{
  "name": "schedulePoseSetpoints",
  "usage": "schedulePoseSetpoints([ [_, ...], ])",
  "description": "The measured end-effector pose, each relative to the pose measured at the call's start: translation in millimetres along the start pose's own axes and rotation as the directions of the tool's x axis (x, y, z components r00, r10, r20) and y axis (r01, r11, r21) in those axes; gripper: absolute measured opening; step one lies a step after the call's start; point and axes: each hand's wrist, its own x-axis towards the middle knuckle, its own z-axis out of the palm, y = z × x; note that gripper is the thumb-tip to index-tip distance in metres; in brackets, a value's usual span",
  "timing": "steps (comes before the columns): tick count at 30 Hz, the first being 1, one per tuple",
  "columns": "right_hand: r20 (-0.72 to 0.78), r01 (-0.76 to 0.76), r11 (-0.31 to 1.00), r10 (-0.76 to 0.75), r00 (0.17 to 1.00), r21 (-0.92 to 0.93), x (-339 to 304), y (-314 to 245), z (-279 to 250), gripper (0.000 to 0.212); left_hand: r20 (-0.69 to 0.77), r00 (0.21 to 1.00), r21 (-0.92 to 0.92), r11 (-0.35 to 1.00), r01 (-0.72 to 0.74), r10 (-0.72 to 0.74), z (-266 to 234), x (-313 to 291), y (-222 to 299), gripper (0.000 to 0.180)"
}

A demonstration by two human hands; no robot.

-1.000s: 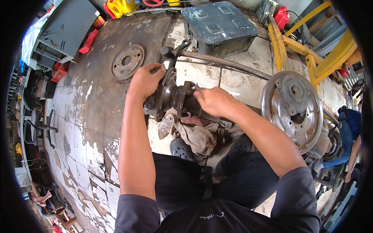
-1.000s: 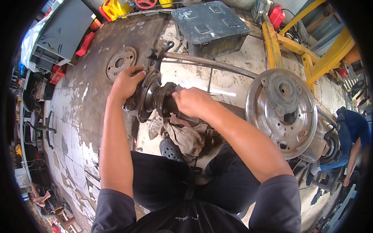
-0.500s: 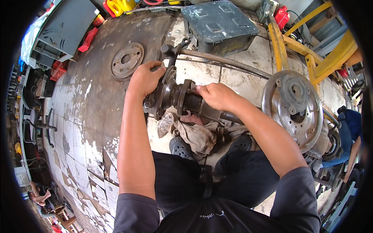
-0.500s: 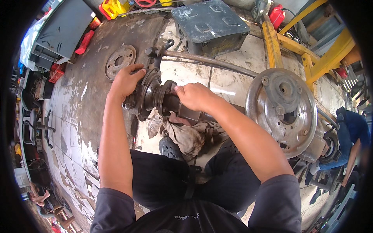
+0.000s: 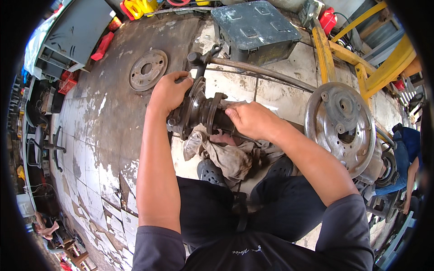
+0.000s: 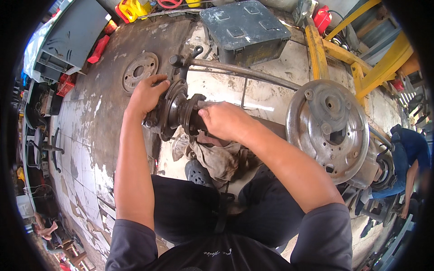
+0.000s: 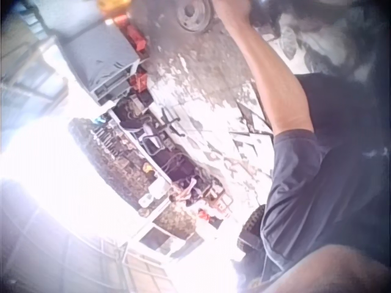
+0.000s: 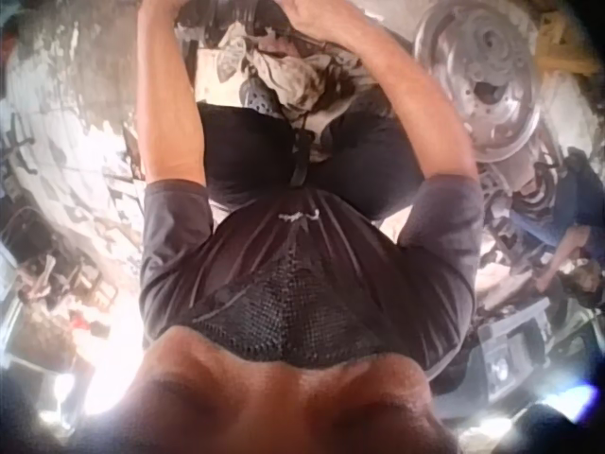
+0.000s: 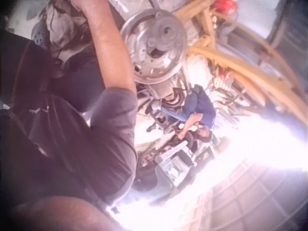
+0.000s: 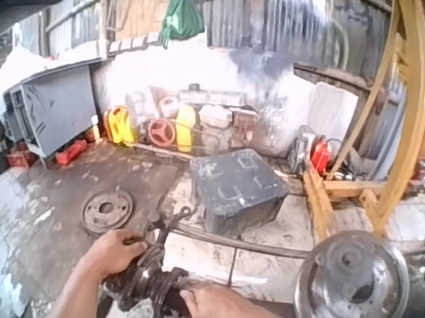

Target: The person sits on the floor and repeatedly rotates and manipulates a greasy axle assembly by hand, checking its movement and alignment. The person handles the axle and a nearby brake drum without using tools.

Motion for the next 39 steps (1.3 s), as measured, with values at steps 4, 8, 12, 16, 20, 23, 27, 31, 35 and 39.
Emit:
schedulePoseSetpoints([
  [4,0.058,-0.136,0.990,0.139,0.989,-0.041,12,24,3,0.047,-0.003,1.000,0.018,1.000,0.015,-0.015,0,-2,5,0.048],
  [8,-0.029,0.011,0.999,-0.012,1.000,-0.033,-3,11,10,0.055,0.012,1.000,-0.019,1.000,-0.007,0.007,0,1,-2,0.048],
  [12,0.128,-0.189,0.977,0.201,0.971,-0.103,9,22,-4,0.052,0.004,1.000,0.012,1.000,0.004,-0.004,-1,-1,4,0.047],
  [16,0.020,-0.030,0.999,0.030,0.999,-0.019,-2,15,5,0.055,0.006,1.000,0.000,1.000,-0.003,0.003,-2,-1,4,0.046],
  [20,0.098,-0.198,0.973,0.210,0.973,-0.118,11,33,1,0.049,0.009,1.000,-0.019,1.000,0.007,-0.007,0,0,4,0.045],
  [23,0.045,-0.073,0.997,0.074,0.996,-0.032,-2,25,0,0.051,-0.002,1.000,0.024,1.000,0.000,0.000,0,-2,6,0.045],
  [27,0.100,-0.106,0.990,0.116,0.988,-0.098,-8,22,-9,0.053,0.009,1.000,-0.017,1.000,-0.018,0.018,-2,0,4,0.045],
  [31,0.160,-0.195,0.966,0.222,0.962,-0.169,-18,28,-19,0.049,0.008,1.000,-0.029,1.000,0.004,-0.003,0,-1,3,0.045],
  [35,0.173,-0.123,0.991,0.132,0.976,-0.061,-35,9,-30,0.050,0.002,1.000,-0.023,1.000,-0.016,0.016,-1,-1,2,0.045],
  [39,0.186,-0.127,0.976,0.160,0.970,-0.178,-29,35,-28,0.049,0.006,0.999,-0.056,0.998,-0.041,0.042,1,4,-4,0.046],
])
